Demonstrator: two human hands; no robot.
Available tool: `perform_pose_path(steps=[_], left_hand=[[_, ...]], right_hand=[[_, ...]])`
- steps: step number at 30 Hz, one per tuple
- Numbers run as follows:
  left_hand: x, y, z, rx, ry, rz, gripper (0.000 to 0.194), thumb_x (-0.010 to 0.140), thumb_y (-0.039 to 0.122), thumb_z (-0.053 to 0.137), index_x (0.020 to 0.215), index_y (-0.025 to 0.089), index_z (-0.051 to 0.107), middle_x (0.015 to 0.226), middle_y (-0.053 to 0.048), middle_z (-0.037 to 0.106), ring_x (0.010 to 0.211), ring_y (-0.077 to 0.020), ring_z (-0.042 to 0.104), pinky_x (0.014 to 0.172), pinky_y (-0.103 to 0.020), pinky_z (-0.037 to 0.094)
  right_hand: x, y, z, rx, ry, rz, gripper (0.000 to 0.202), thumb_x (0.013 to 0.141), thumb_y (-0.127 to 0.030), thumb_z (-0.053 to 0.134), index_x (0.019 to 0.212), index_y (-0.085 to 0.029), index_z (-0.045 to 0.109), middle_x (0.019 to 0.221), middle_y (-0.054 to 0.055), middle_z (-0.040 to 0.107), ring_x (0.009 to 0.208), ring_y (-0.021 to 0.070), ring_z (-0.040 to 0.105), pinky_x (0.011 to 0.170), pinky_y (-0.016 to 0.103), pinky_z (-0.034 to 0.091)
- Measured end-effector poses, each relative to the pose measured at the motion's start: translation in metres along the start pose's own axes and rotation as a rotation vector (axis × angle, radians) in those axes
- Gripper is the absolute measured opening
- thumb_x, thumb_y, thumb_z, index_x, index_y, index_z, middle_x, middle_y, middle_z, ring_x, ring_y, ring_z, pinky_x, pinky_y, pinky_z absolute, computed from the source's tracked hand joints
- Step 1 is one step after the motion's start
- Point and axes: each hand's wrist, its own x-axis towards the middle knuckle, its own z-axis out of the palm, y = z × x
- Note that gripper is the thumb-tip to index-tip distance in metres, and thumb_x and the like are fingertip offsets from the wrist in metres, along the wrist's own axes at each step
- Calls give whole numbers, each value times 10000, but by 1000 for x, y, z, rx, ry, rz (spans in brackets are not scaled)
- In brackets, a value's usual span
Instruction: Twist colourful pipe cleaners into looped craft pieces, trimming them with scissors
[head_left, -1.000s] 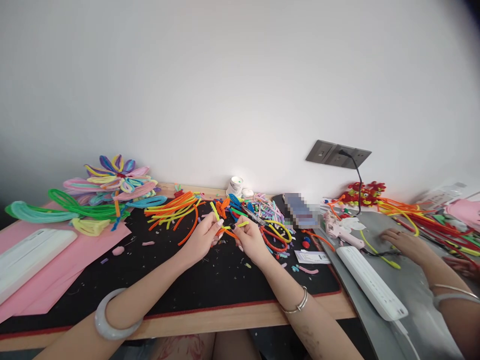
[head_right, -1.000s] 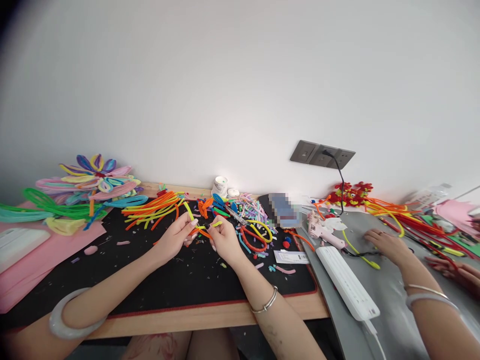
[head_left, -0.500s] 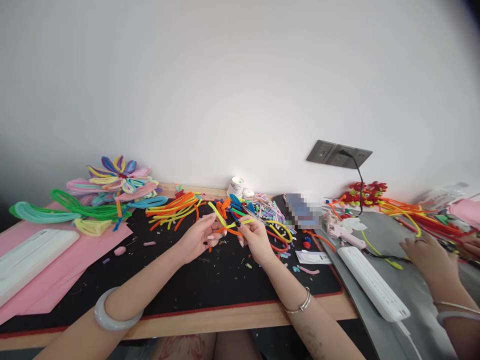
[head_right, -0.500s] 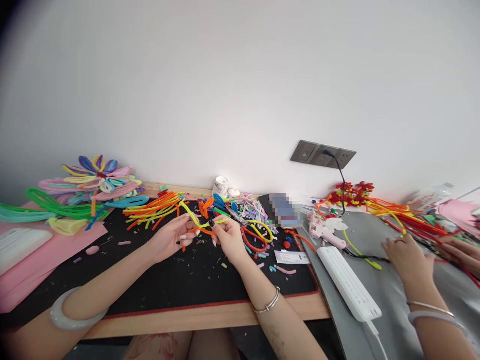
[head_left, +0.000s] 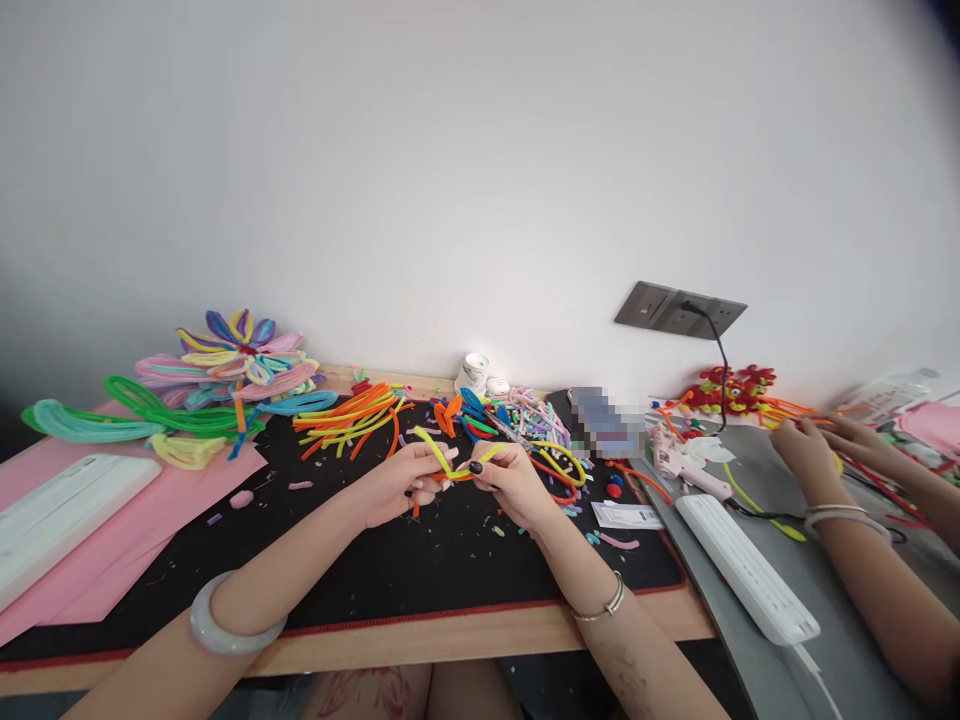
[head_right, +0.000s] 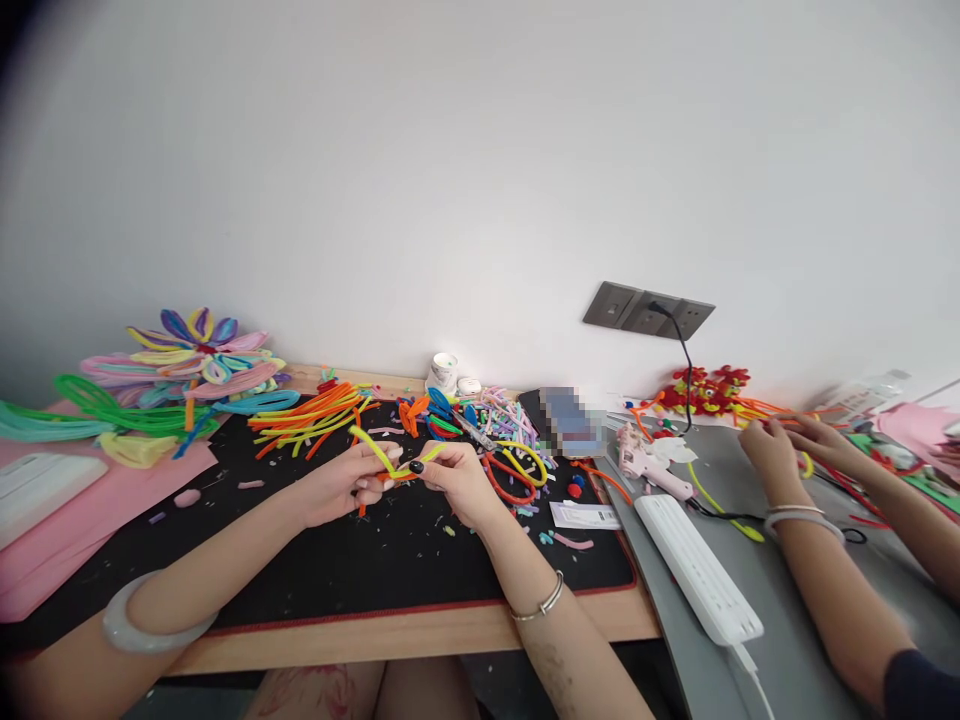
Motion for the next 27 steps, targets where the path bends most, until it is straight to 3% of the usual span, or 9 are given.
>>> perform_pose_path(steps=[8, 12, 17, 22, 27], left_hand=[[-6, 5, 5, 307, -70, -5, 337, 674, 418, 683, 828, 149, 550, 542, 85, 337, 418, -27, 188, 401, -199, 95], [-6, 4, 2, 485, -71, 35, 344, 691, 464, 640, 768, 132, 592, 535, 68, 399, 411, -35, 261, 409, -199, 134], [-6, 5, 2, 571, -90, 29, 318, 695, 451, 628, 665, 140, 571, 502, 60, 445, 416, -56, 318, 425, -197, 204], [-5, 5, 3, 602, -36, 123, 281, 686, 425, 633, 655, 147, 602, 595, 33, 515, 576, -104, 444, 560, -210, 334], [-2, 4, -1, 564, 16, 221, 255, 701, 406, 619, 645, 157, 608, 659, 29, 528, 643, -117, 448, 616, -218, 340]], right_hand=[[1, 3, -5, 113, -134, -21, 192, 682, -288, 704, 589, -143, 619, 630, -31, 401, 461, 43, 311, 444, 240, 181], [1, 5, -6, 141, -150, -17, 260, 718, -375, 661, 625, -132, 653, 603, -30, 377, 445, 45, 287, 436, 240, 159], [2, 3, -8, 156, -81, 8, 508, 825, -530, 420, 686, -115, 678, 531, -12, 376, 453, 80, 291, 433, 240, 170], [3, -1, -9, -74, 62, -27, 267, 747, -397, 605, 715, -140, 668, 534, -18, 477, 451, 69, 313, 449, 221, 214], [5, 0, -8, -203, 190, -77, 141, 676, -300, 672, 718, -171, 633, 619, -12, 557, 526, 95, 439, 514, 224, 323]])
